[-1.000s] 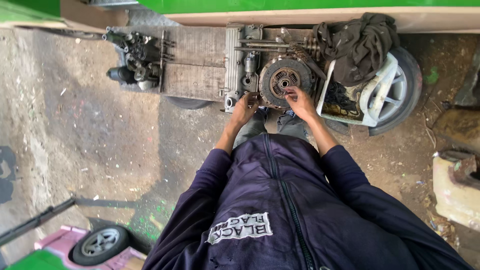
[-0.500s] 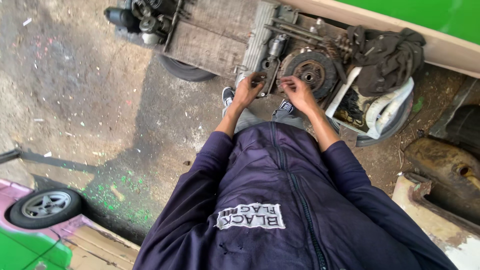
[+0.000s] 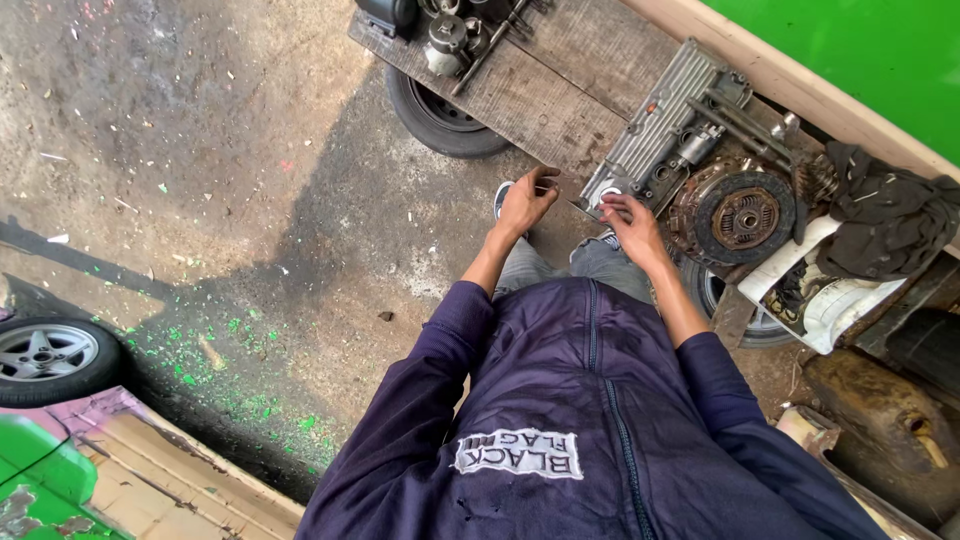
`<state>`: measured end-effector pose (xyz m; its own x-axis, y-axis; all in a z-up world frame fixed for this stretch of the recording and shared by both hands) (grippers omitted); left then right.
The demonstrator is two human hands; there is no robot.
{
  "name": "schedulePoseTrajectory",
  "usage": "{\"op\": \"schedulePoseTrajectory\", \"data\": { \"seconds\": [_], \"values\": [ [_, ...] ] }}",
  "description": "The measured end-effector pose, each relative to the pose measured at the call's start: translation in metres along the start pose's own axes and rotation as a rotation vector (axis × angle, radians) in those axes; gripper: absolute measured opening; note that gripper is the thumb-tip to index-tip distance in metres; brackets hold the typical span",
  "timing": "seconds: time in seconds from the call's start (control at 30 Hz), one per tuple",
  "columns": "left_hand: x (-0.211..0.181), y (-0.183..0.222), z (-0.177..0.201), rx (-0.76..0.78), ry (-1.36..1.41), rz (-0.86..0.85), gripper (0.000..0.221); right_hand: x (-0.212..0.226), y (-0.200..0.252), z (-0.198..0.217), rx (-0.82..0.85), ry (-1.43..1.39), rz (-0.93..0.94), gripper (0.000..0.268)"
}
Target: The person cleans and adjusts components of a disassembled engine using a rag and a wrench. They wipe parts, loosen and tighten bolts on a circular component, and handle various engine pieces on a metal work surface.
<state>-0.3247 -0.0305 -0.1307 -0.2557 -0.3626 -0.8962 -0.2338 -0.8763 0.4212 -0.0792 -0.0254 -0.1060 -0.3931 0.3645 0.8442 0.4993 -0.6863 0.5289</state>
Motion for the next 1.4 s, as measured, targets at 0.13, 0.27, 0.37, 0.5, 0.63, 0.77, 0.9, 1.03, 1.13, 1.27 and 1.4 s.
{"op": "schedulePoseTrajectory", "data": {
  "seconds": [0.13,0.27,0.37,0.5,0.63,0.77,0.9,1.03,1.13,1.27,1.4],
  "values": [
    [0.026,0.017,0.015,-0.011,0.086,0.044,0.041,0.014,-0.001,-0.021,0.0,0.034,-0.002,0.029],
    [0.031,0.016,0.02,0.009,0.128,0.009,0.044,0.02,-0.002,-0.014,-0.053,0.083,0.005,0.026],
    [0.026,0.014,0.031,0.015,0.095,-0.015,0.045,0.03,-0.016,-0.006,-0.081,-0.004,0.052,0.026],
    [0.025,0.019,0.068,-0.041,0.064,-0.044,0.047,0.051,-0.048,-0.011,-0.034,0.012,0.084,0.026],
    [0.032,0.023,0.098,-0.223,-0.057,-0.022,0.049,0.061,-0.076,-0.021,0.065,0.003,0.13,0.026],
    [0.041,0.025,0.126,-0.352,-0.102,0.049,0.055,0.07,-0.094,-0.041,0.098,0.014,0.107,0.027],
    [0.048,0.001,0.152,-0.439,-0.206,0.085,0.062,0.089,-0.12,-0.052,0.138,0.066,0.031,0.026],
    [0.054,-0.04,0.195,-0.466,-0.263,0.037,0.072,0.114,-0.155,-0.067,0.134,0.08,-0.003,0.026],
    [0.056,-0.076,0.226,-0.437,-0.349,0.097,0.087,0.133,-0.196,-0.08,0.14,0.06,-0.023,0.026],
    [0.062,-0.101,0.249,-0.406,-0.375,0.13,0.105,0.149,-0.226,-0.108,0.085,0.004,-0.07,0.025],
    [0.062,-0.125,0.26,-0.411,-0.369,0.123,0.108,0.163,-0.232,-0.129,0.044,-0.005,-0.075,0.024]
  ]
}}
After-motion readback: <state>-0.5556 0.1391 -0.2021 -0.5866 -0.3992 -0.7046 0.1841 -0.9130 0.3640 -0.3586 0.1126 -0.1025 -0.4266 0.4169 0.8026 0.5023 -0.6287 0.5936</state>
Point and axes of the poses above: each hand's wrist, its own y-axis away from the middle knuckle, its own z-axis out of the back of the hand, x = y × z, the point moved 5 cm from there along -y, towards the middle knuckle, and after that the axes turned 15 degrees about x, right-handed, at the moved point
